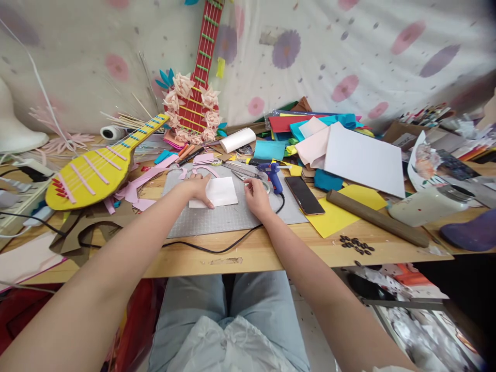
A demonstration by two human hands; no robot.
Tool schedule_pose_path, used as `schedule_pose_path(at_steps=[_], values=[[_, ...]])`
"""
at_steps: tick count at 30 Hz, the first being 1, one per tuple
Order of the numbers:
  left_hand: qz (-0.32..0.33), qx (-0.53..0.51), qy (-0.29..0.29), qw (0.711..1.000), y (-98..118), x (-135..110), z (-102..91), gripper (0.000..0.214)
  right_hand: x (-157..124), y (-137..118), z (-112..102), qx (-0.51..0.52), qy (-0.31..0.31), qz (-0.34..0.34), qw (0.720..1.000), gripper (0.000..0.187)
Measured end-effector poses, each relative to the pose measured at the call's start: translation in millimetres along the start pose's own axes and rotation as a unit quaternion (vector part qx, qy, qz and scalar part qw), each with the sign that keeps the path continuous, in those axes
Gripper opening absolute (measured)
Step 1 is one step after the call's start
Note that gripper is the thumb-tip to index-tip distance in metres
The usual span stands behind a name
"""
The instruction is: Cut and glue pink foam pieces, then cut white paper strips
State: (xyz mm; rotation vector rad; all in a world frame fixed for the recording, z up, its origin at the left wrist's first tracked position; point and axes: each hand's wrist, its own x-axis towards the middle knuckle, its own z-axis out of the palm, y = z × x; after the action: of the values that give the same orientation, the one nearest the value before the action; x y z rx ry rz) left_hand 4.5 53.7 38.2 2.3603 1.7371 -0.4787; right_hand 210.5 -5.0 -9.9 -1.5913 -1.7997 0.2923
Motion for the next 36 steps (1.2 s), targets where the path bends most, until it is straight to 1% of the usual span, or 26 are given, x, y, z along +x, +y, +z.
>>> schedule_pose_path(at_steps=[3, 6, 8, 11, 14, 18, 21, 24, 26, 27, 28, 29, 30, 31, 33, 34, 35, 36], values=[[-0.021, 0.013, 0.004, 1.0, 0.0, 3.1, -0.2, 0.131, 0.4, 1.7, -1.3, 0.001, -0.006, 0.01, 1.0, 0.025], [-0.021, 0.019, 0.002, 1.0, 2.0, 1.3, -2.5, 0.12, -0.7, 0.8, -1.1, 0.008, -0.035, 0.015, 0.999, 0.024], [0.001, 0.016, -0.006, 1.0, 4.8, -2.4, -5.7, 0.11, -1.5, -0.3, -0.2, 0.014, -0.047, 0.011, 0.999, 0.024], [0.049, 0.018, -0.022, 0.998, 10.4, -9.1, -10.9, 0.091, -1.9, -0.4, 1.5, 0.02, -0.05, 0.004, 0.999, 0.025], [0.077, 0.014, -0.022, 0.997, 15.0, -13.7, -14.0, 0.083, -1.4, 1.1, 2.8, 0.024, -0.049, -0.001, 0.999, 0.025], [0.106, -0.045, -0.008, 0.993, 17.2, -13.0, -13.4, 0.083, -1.5, 1.9, 4.2, 0.027, -0.043, -0.005, 0.999, 0.025], [0.102, -0.079, -0.008, 0.992, 16.8, -10.2, -11.9, 0.08, -2.1, 0.2, 5.1, 0.036, -0.039, 0.001, 0.999, 0.025], [0.083, -0.13, -0.001, 0.988, 13.7, -9.8, -11.3, 0.067, -1.2, -1.1, 2.6, 0.041, -0.029, 0.009, 0.999, 0.025], [0.064, -0.225, 0.018, 0.972, 9.8, -11.7, -10.1, 0.055, 0.9, 0.4, -2.5, 0.03, -0.013, 0.015, 0.999, 0.025], [0.048, -0.291, 0.035, 0.955, 7.6, -13.1, -8.7, 0.051, 2.4, 2.3, -5.8, 0.013, 0.001, 0.018, 1.0, 0.025], [0.031, -0.368, 0.056, 0.928, 5.5, -14.8, -6.7, 0.048, 4.1, 4.8, -9.4, -0.013, 0.015, 0.021, 1.0, 0.024], [0.016, -0.451, 0.078, 0.889, 3.8, -16.6, -3.9, 0.047, 6.0, 7.9, -12.8, -0.048, 0.028, 0.024, 0.998, 0.024], [0.0, -0.535, 0.098, 0.839, 2.7, -18.3, -0.5, 0.046, 7.8, 11.1, -15.6, -0.087, 0.035, 0.026, 0.995, 0.024], [-0.015, -0.615, 0.113, 0.781, 2.3, -19.9, 3.6, 0.044, 9.6, 14.1, -17.6, -0.124, 0.03, 0.031, 0.991, 0.025], [-0.04, -0.747, 0.13, 0.65, 3.7, -22.5, 12.9, 0.037, 12.8, 18.5, -18.3, -0.181, -0.007, 0.042, 0.983, 0.029], [-0.051, -0.795, 0.135, 0.59, 5.2, -23.4, 17.9, 0.032, 14.3, 19.4, -17.3, -0.202, -0.033, 0.046, 0.978, 0.031], [-0.056, -0.83, 0.139, 0.537, 6.8, -24.0, 22.9, 0.028, 15.9, 19.3, -15.7, -0.22, -0.059, 0.049, 0.972, 0.032], [-0.054, -0.857, 0.142, 0.493, 8.3, -24.3, 27.6, 0.025, 17.6, 18.2, -14.0, -0.238, -0.08, 0.05, 0.967, 0.032]])
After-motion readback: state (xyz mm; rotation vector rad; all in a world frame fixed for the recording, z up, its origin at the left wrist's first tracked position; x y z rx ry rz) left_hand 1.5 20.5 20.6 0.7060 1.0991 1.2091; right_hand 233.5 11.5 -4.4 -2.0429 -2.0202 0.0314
